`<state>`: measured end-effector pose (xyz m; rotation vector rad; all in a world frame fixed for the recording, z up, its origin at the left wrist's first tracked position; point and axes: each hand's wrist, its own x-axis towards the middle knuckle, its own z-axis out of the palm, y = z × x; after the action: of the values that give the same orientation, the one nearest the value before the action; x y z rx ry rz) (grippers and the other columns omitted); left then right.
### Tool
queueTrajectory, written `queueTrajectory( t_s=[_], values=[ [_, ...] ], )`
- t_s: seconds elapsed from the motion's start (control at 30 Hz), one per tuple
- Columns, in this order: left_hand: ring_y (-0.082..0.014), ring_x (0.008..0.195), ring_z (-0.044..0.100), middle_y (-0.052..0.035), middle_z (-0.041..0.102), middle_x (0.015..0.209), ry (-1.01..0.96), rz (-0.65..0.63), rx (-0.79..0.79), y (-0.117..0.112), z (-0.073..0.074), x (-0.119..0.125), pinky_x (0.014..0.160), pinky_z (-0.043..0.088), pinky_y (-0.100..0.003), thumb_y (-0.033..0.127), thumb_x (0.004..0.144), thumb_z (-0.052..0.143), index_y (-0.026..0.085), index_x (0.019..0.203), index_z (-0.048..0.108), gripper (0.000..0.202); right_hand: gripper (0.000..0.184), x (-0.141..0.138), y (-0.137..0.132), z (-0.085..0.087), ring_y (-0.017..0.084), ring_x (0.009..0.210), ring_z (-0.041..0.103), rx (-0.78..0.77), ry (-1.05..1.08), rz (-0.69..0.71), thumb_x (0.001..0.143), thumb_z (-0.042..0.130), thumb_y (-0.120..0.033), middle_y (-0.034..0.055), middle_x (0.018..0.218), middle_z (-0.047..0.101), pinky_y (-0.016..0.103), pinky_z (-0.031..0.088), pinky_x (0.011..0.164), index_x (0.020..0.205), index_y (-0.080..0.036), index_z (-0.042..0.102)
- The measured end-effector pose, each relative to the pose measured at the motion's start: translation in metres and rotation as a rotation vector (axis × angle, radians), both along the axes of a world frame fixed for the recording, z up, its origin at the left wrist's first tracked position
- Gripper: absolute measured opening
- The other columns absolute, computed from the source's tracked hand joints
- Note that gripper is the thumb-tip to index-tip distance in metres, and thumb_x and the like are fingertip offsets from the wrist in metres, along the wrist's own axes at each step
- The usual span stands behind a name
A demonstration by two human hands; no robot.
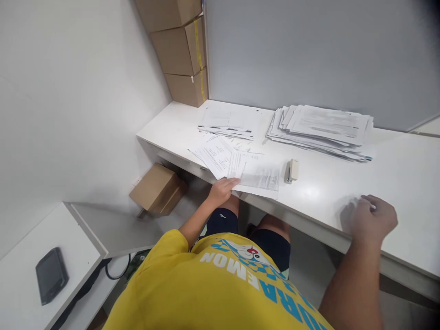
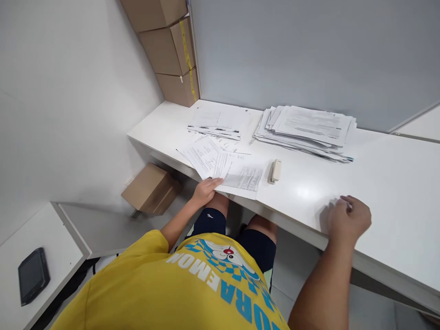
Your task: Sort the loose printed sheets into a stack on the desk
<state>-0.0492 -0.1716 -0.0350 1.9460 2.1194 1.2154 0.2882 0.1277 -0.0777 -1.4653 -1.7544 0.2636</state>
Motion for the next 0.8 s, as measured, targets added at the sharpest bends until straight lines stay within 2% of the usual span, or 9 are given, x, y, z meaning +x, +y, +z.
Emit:
queueTrajectory(
  t_s=[0.1, 0.17, 0.2, 0.23, 0.3, 0.37, 0.5, 0.67, 0.8],
  values=[
    [-0.0219, 0.113, 0.068, -0.0089, 0.073, 0.119, -0.244, 0.087, 0.168, -0.009, 0.010, 0.018, 0.100, 0.053, -0.040, 0.026, 0.096, 0.041, 0.021, 0.119, 0.071, 0.038, 0.047, -0.009, -0.034, 0.023, 0.035, 0.095, 0.065, -0.067, 0.125, -0.047, 0.082, 0.045, -0.034, 0.0282, 0.105, 0.070, 0.047, 0.047, 0.076, 0.104, -0.006, 0.076],
    [-0.0228, 0.104, 0.071, -0.0093, 0.076, 0.110, -0.399, 0.133, 0.233, -0.018, 0.020, 0.030, 0.096, 0.055, -0.038, 0.036, 0.097, 0.046, 0.021, 0.111, 0.074, 0.035, 0.045, -0.018, -0.072, 0.042, 0.034, 0.096, 0.065, -0.153, 0.181, 0.074, 0.085, 0.047, -0.040, 0.0242, 0.107, 0.070, 0.047, 0.048, 0.079, 0.105, -0.011, 0.075],
    [-0.0233, 0.099, 0.072, -0.0095, 0.077, 0.105, -0.473, 0.158, 0.247, -0.022, 0.024, 0.034, 0.092, 0.056, -0.037, 0.041, 0.096, 0.049, 0.020, 0.107, 0.076, 0.035, 0.042, -0.024, -0.095, 0.050, 0.033, 0.098, 0.065, -0.239, 0.219, 0.213, 0.086, 0.050, -0.043, 0.0202, 0.110, 0.071, 0.047, 0.049, 0.082, 0.106, -0.015, 0.074],
    [-0.0237, 0.094, 0.073, -0.0095, 0.078, 0.099, -0.546, 0.187, 0.251, -0.025, 0.028, 0.037, 0.088, 0.057, -0.036, 0.045, 0.095, 0.053, 0.019, 0.102, 0.077, 0.036, 0.041, -0.030, -0.118, 0.057, 0.032, 0.105, 0.064, -0.357, 0.242, 0.429, 0.086, 0.056, -0.047, 0.0158, 0.116, 0.070, 0.047, 0.050, 0.087, 0.112, -0.021, 0.072],
    [-0.0239, 0.086, 0.072, -0.0089, 0.078, 0.092, -0.698, 0.255, 0.237, -0.030, 0.034, 0.039, 0.081, 0.057, -0.036, 0.052, 0.089, 0.061, 0.017, 0.095, 0.077, 0.039, 0.057, -0.043, -0.160, 0.066, 0.031, 0.122, 0.057, -0.523, 0.346, 0.786, 0.081, 0.068, -0.050, 0.0100, 0.137, 0.060, 0.047, 0.047, 0.099, 0.133, -0.029, 0.060],
    [-0.0240, 0.085, 0.071, -0.0084, 0.077, 0.092, -0.867, 0.291, 0.210, -0.030, 0.035, 0.040, 0.081, 0.056, -0.035, 0.055, 0.083, 0.068, 0.016, 0.094, 0.076, 0.041, 0.068, -0.056, -0.191, 0.068, 0.030, 0.131, 0.052, -0.611, 0.520, 0.904, 0.079, 0.073, -0.050, 0.0073, 0.144, 0.054, 0.047, 0.044, 0.106, 0.141, -0.035, 0.050],
    [-0.0254, 0.099, 0.070, -0.0090, 0.076, 0.101, -1.259, 0.220, 0.172, -0.025, 0.031, 0.046, 0.089, 0.055, -0.038, 0.052, 0.075, 0.077, 0.016, 0.106, 0.072, 0.047, 0.061, -0.079, -0.216, 0.059, 0.028, 0.134, 0.050, -0.697, 0.813, 0.670, 0.080, 0.074, -0.051, 0.0081, 0.143, 0.055, 0.047, 0.041, 0.110, 0.134, -0.032, 0.054],
    [-0.0235, 0.087, 0.072, -0.0100, 0.075, 0.103, -1.578, 0.148, 0.069, -0.026, 0.022, 0.059, 0.076, 0.058, -0.035, 0.044, 0.068, 0.085, 0.015, 0.119, 0.065, 0.062, 0.055, -0.095, -0.213, 0.040, 0.026, 0.122, 0.060, -0.975, 1.056, 0.459, 0.076, 0.074, -0.057, 0.0094, 0.124, 0.067, 0.044, 0.047, 0.103, 0.119, -0.026, 0.061],
    [-0.0182, 0.077, 0.071, -0.0084, 0.076, 0.099, -1.708, 0.227, 0.051, -0.033, 0.008, 0.061, 0.066, 0.057, -0.027, 0.037, 0.066, 0.087, 0.015, 0.113, 0.066, 0.056, 0.052, -0.098, -0.214, 0.018, 0.023, 0.110, 0.063, -0.875, 0.984, 0.169, 0.065, 0.080, -0.048, 0.0044, 0.108, 0.068, 0.038, 0.051, 0.095, 0.108, -0.023, 0.063]
  ],
)
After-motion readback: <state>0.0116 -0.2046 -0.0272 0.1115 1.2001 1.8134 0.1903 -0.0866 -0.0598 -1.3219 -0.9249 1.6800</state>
